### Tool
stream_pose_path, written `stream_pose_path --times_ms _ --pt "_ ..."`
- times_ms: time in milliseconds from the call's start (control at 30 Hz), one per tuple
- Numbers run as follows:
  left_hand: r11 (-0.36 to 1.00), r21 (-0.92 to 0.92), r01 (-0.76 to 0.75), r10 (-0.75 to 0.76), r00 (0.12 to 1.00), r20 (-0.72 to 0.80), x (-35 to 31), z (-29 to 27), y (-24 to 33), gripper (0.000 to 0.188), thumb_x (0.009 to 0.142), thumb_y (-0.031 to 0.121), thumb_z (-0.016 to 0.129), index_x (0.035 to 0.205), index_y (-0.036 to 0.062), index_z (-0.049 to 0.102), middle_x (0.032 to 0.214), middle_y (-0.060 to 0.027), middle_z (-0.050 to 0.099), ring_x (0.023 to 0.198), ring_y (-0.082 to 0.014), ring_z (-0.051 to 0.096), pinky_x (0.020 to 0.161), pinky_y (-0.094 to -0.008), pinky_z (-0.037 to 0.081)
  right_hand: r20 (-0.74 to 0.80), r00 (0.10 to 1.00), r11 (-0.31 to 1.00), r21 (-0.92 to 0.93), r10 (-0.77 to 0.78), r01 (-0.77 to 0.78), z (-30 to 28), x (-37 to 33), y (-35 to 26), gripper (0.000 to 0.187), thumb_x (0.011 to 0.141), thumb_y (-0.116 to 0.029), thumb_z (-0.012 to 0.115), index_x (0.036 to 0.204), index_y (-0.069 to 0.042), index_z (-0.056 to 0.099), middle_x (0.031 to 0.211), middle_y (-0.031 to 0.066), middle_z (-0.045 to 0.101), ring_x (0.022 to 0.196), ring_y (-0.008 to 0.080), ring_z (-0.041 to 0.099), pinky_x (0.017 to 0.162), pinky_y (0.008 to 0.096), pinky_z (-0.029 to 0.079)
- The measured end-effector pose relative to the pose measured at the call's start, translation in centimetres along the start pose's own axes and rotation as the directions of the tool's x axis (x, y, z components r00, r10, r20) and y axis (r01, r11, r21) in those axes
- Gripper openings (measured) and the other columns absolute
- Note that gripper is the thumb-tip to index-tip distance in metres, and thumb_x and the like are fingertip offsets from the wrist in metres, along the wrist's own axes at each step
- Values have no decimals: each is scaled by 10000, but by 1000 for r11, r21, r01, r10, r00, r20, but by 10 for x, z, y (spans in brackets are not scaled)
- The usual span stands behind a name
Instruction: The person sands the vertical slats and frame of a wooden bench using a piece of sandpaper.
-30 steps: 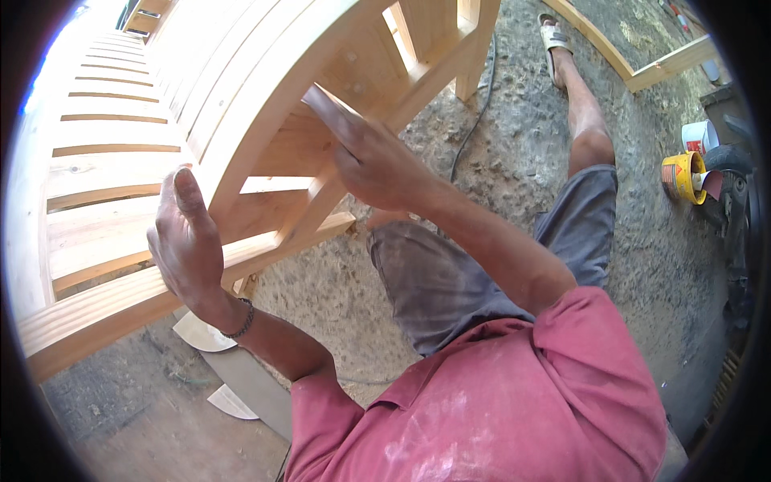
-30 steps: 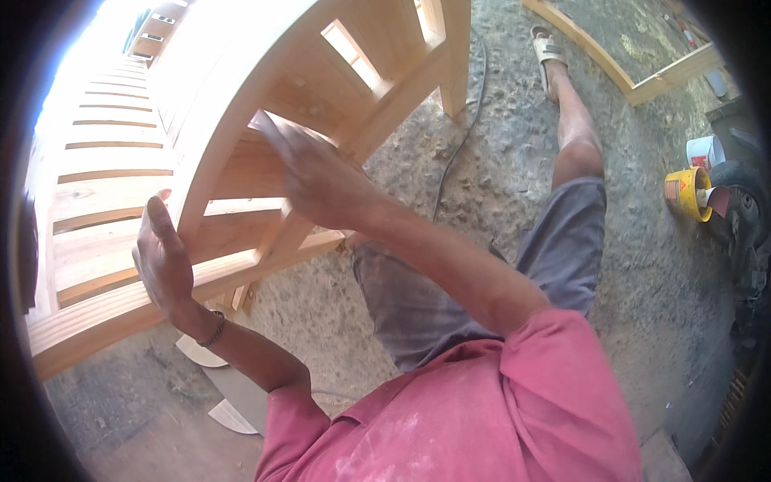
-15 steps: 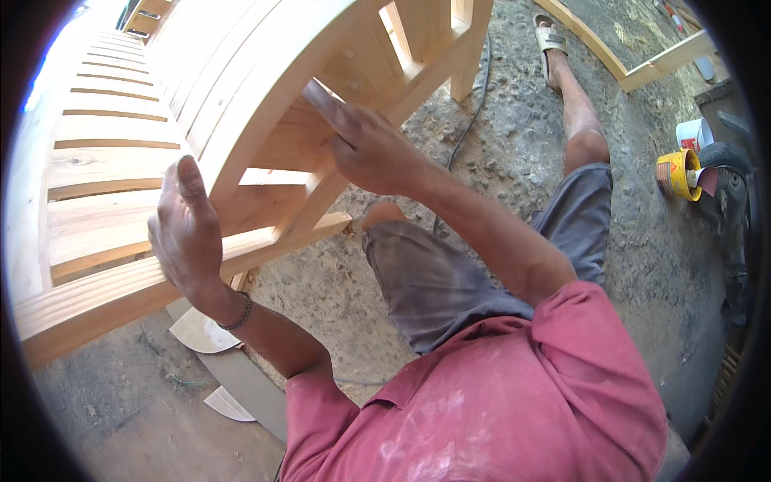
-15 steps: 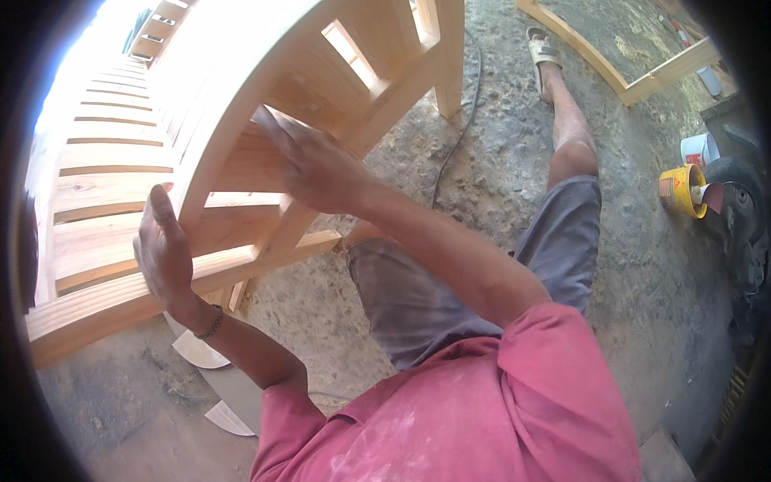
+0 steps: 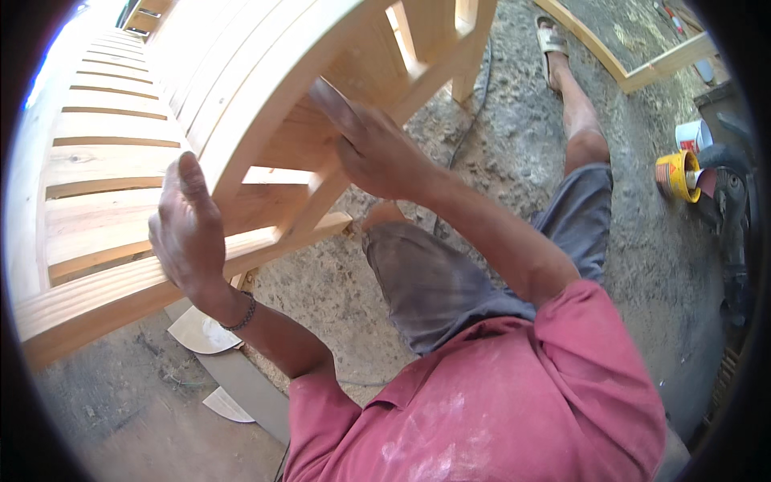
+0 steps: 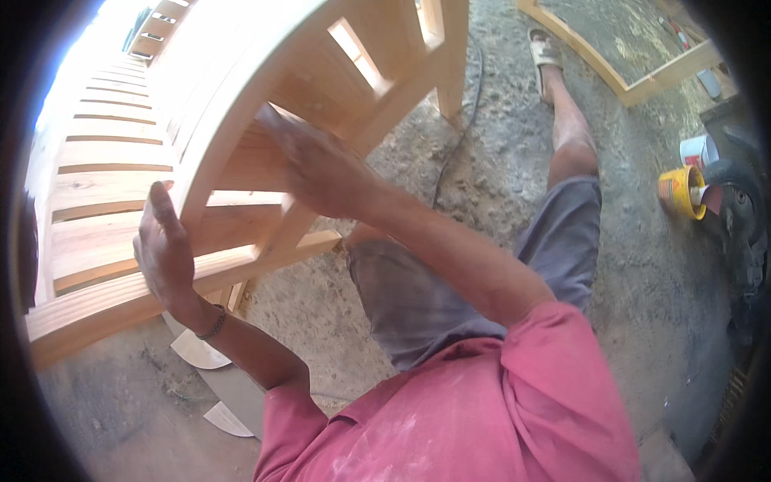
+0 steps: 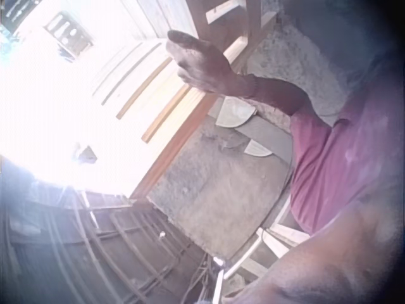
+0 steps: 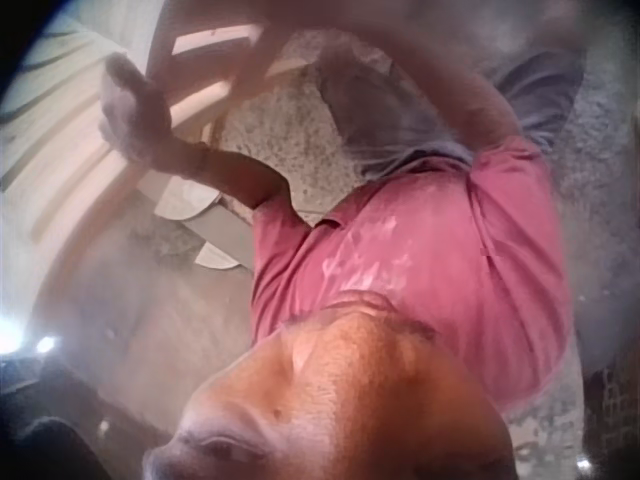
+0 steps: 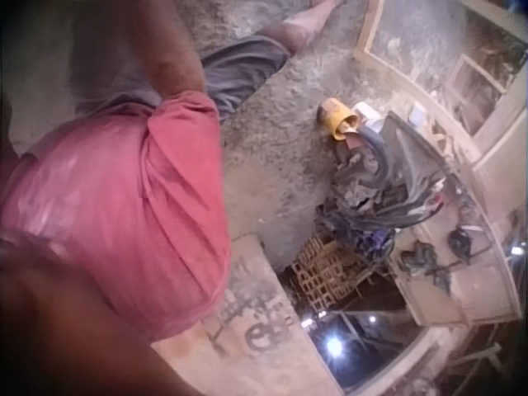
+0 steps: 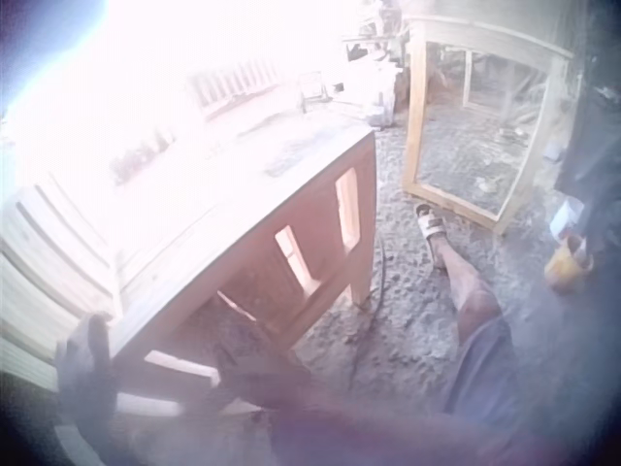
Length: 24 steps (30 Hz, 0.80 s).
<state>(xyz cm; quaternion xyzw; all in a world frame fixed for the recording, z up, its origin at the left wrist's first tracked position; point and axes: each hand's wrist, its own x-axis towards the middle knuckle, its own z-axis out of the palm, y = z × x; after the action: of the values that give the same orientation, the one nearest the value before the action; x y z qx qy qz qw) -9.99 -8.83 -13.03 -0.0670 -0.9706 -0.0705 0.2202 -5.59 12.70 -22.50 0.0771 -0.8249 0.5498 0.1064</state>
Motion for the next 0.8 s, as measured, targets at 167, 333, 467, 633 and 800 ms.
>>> stream_pose_path --times_ms 167,333,467,633,800 --pt "998 -30 46 -44 998 45 -4 -5 2 842 967 761 190 1052 87 688 731 -250 635 775 -497 611 708 -579 435 -42 992 991 64 -118 120 -10 7 -17 644 891 11 370 1530 -54 324 1447 276 487 1195 422 589 1055 455 449" --pt "999 -45 15 -16 1000 -14 -3 -3 5 822 967 760 216 1031 88 685 745 -239 645 814 -506 615 742 -574 451 -226 964 983 79 -142 163 13 7 8 551 922 -25 391 1473 -24 412 1401 281 526 1198 425 589 1055 446 447" --pt "999 -34 20 -18 999 43 1 -1 -7 863 937 803 203 1120 132 713 686 -198 638 766 -457 634 729 -536 495 -279 915 956 -58 -292 287 19 6 4 713 854 -8 423 1549 -62 271 1390 296 528 1287 426 524 1088 468 423" --pt "997 -33 66 -64 996 61 -4 -8 -4 852 912 829 233 1114 165 728 766 -212 701 849 -457 678 747 -555 508 -3 991 989 57 136 -135 6 7 -9 643 883 12 399 1521 -57 358 1465 278 454 1370 406 439 1154 459 334" --pt "998 -37 56 -49 988 149 3 -15 9 910 899 824 303 1252 77 684 949 -270 715 1010 -439 676 883 -522 540 -250 948 972 -172 -198 158 31 -31 35 621 927 37 380 1539 1 278 1464 295 455 1323 407 498 1101 485 379"
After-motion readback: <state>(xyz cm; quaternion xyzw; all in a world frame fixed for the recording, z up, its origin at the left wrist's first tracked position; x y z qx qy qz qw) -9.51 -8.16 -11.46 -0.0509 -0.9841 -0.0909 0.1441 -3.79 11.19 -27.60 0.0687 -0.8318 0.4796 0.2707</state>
